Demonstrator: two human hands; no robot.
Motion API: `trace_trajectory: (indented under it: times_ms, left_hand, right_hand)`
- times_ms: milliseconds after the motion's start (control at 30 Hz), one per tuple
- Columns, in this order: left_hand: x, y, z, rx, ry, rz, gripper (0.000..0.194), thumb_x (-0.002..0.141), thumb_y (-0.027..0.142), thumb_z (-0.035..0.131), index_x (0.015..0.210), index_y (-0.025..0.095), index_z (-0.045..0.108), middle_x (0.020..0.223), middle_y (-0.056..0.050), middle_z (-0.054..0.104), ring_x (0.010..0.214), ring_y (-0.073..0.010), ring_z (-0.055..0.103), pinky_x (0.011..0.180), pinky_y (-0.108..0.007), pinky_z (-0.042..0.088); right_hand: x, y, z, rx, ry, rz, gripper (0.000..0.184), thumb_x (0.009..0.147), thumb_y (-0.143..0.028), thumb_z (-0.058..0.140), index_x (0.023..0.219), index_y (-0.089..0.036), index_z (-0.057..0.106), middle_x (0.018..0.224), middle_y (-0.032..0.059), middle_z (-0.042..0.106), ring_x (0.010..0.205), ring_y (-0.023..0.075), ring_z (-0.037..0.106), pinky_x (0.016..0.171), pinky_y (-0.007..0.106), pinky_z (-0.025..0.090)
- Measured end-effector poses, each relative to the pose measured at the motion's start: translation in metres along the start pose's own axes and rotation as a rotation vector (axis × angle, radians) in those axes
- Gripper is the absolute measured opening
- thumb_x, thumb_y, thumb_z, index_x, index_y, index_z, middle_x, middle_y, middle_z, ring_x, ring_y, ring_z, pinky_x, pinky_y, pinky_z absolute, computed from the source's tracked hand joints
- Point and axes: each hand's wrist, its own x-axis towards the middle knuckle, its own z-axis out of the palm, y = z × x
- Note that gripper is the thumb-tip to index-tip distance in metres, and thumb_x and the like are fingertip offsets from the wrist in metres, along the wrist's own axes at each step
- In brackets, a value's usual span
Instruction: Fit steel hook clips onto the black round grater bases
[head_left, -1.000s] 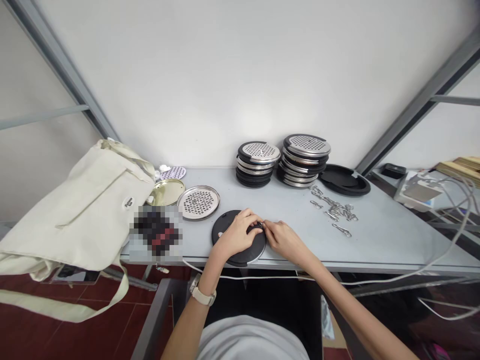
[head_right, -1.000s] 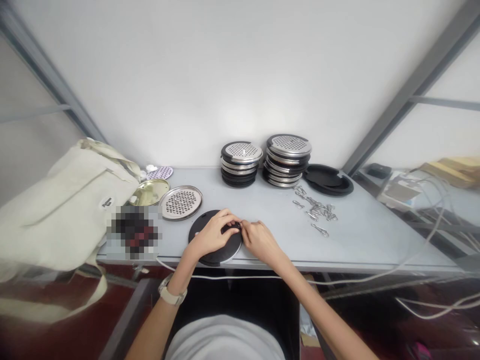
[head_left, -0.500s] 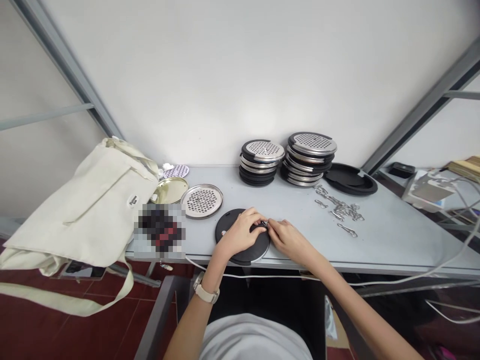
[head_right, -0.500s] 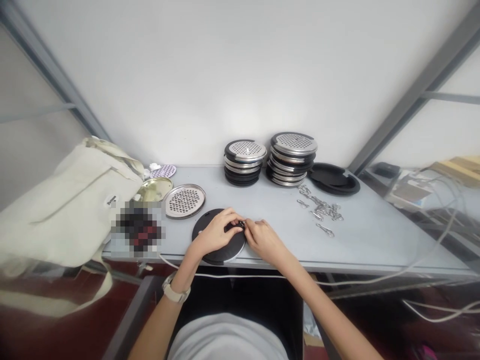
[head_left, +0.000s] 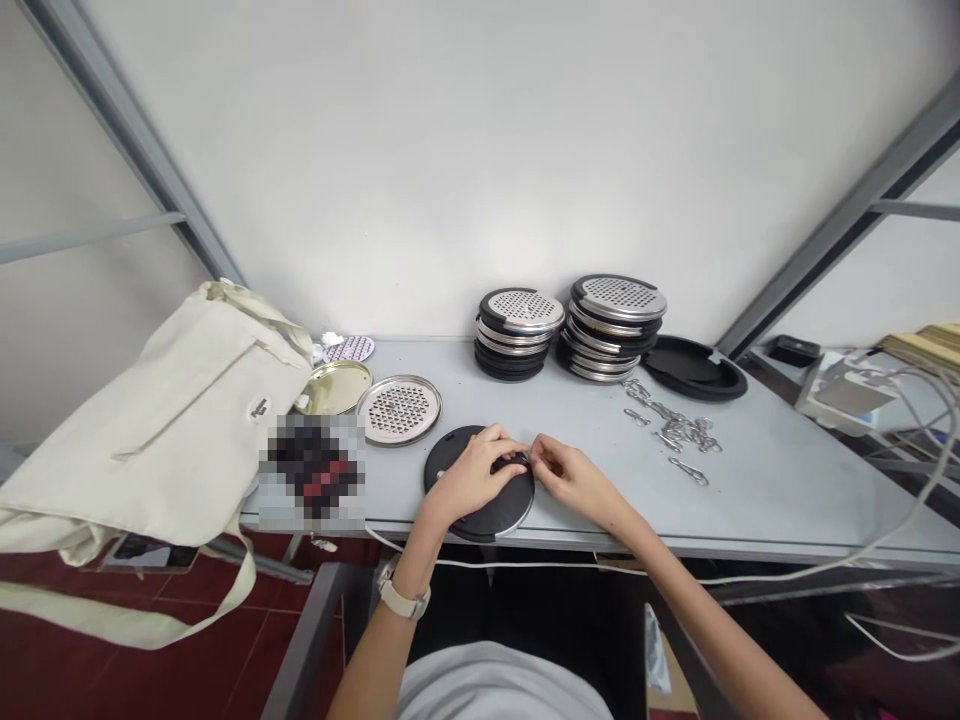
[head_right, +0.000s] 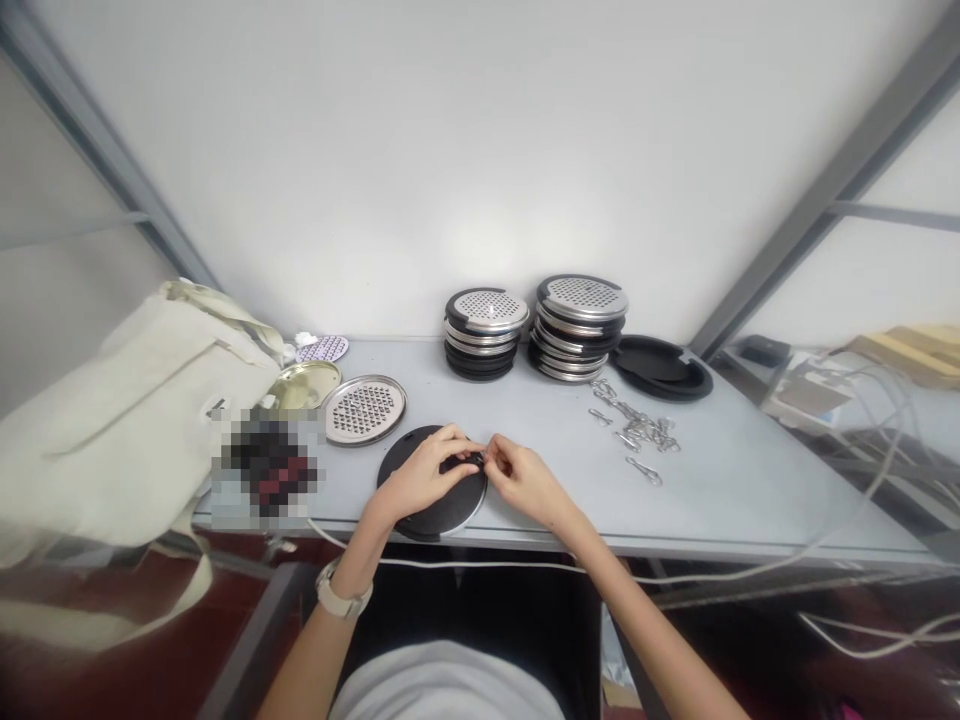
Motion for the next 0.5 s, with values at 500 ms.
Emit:
trace_trajectory:
  times_ms: [500]
  left_hand:
    - [-0.001, -0.004, 0.003, -0.043, 0.045, -0.018, 0.018, 0.083, 0.021, 0.057, 0.101, 0.022, 0.054, 0.097, -0.002, 0.056, 0.090, -0.0161, 0.055, 0.089, -0.033, 0.041]
  right_hand:
    - [0.004, 0.004, -0.012, 0.107, -0.142, 0.000, 0.021, 0.088, -0.034, 0.040, 0.074, -0.019, 0.044, 0.064, -0.0047, 0.045, 0.058, 0.0091, 0.038, 0.055, 0.021, 0.033]
